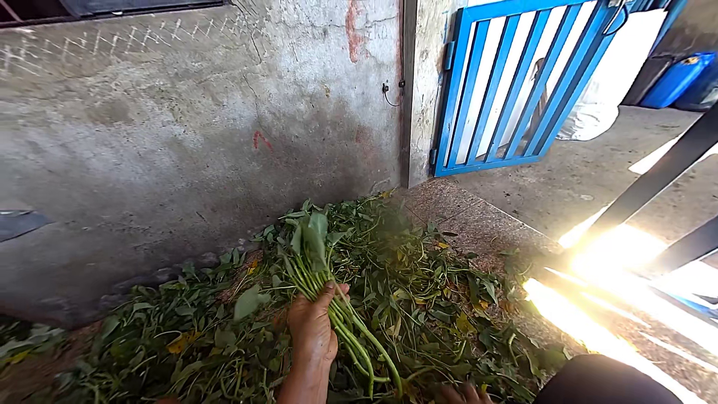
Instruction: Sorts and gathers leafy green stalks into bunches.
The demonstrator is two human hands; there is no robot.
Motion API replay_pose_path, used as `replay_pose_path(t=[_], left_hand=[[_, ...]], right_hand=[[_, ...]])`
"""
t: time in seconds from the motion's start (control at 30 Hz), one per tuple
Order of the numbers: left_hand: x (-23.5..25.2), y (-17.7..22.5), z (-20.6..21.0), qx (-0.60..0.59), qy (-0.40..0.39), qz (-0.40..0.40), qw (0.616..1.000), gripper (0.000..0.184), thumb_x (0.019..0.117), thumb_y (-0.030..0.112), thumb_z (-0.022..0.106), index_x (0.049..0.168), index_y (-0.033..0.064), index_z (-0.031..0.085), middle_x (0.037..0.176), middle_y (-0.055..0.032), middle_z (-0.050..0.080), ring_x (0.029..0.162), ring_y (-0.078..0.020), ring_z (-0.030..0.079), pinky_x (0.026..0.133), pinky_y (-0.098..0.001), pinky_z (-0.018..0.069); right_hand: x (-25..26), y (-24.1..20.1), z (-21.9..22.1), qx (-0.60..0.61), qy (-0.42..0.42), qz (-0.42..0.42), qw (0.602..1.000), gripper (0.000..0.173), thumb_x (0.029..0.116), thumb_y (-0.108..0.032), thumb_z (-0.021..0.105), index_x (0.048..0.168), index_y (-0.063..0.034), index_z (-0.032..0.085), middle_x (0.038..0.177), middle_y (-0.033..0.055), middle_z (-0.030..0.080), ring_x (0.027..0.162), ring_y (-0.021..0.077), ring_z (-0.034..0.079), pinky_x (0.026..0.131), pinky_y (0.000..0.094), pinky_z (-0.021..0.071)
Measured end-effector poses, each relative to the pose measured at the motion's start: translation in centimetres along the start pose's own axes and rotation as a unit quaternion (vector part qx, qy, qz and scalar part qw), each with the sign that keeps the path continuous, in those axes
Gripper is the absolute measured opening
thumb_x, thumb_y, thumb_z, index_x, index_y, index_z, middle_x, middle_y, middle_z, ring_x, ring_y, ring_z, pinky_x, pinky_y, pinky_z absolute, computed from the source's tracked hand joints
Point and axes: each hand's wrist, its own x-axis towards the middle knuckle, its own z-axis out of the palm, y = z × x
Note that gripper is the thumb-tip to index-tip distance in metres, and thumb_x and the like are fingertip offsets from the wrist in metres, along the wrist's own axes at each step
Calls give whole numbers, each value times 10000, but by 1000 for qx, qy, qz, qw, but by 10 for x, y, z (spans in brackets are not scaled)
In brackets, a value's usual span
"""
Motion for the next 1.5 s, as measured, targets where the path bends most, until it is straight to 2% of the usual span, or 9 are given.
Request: replay_pose_path(t=[0.1,0.2,0.33,0.47,0.77,0.93,1.03,1.17,1.5], left_hand=[[-10,-15,5,25,-53,-15,998,160,951,-105,616,1103,-134,573,865,-256,711,759,-326,732,702,-419,635],[-19,-26,12,48,-91,-28,994,170,908,-129,657,1065,-127,591,884,-241,728,781,-289,734,714,-376,621],[-25,-28,13,71,-155,-28,985,195,892,-117,678,1079,-120,621,907,-216,724,792,-262,731,741,-378,635],[-23,-24,9,97,-192,-60,975,196,912,-88,679,1098,-110,621,950,-220,732,845,-273,740,791,-388,633],[-23,-27,9,121,-209,-52,969,233,805,-145,740,1022,-103,665,917,-194,735,841,-233,734,799,-364,629],[-14,-12,7,97,-109,-73,987,175,881,-139,682,1045,-111,631,892,-212,715,764,-262,723,705,-370,631],[-3,2,0,43,-64,-92,993,176,923,-125,629,1095,-115,590,871,-249,711,725,-331,730,680,-446,642],[5,18,-12,-1,-36,-123,992,222,961,-57,606,1180,-90,587,931,-238,703,758,-324,729,701,-455,641],[15,36,-25,-63,24,-69,995,164,1031,71,554,1179,1,547,911,-180,672,796,-342,724,717,-543,632]], right_hand=[[9,-36,-51,72,177,-88,978,458,991,-294,566,1421,-142,608,1316,223,623,1163,421,631,905,594,547],[33,-91,-84,241,328,-188,894,474,1016,-510,546,1241,-124,706,1148,69,673,1031,173,674,847,372,594],[64,-135,-104,508,330,-228,762,232,1020,-225,633,932,-38,739,852,46,736,774,124,702,724,294,593],[73,-140,-109,552,300,-169,759,367,1053,-233,577,746,-41,632,686,52,610,600,134,593,584,285,519],[82,-150,-103,503,287,-164,798,435,1051,-351,577,717,-75,616,650,46,560,603,153,570,593,322,494],[73,-127,-96,525,142,-158,824,419,1062,-427,488,1247,-60,571,1073,100,701,906,202,720,783,373,617],[70,-95,-78,481,-15,-218,849,492,1078,-467,427,1148,-41,662,949,59,716,839,151,684,800,357,577],[71,-60,-67,514,-124,-282,800,366,1083,-385,458,1050,-106,693,939,-3,702,800,102,648,767,315,553],[57,-11,-62,505,-275,-305,759,317,1080,-313,487,1131,-110,724,1032,32,742,847,110,696,787,302,582]])
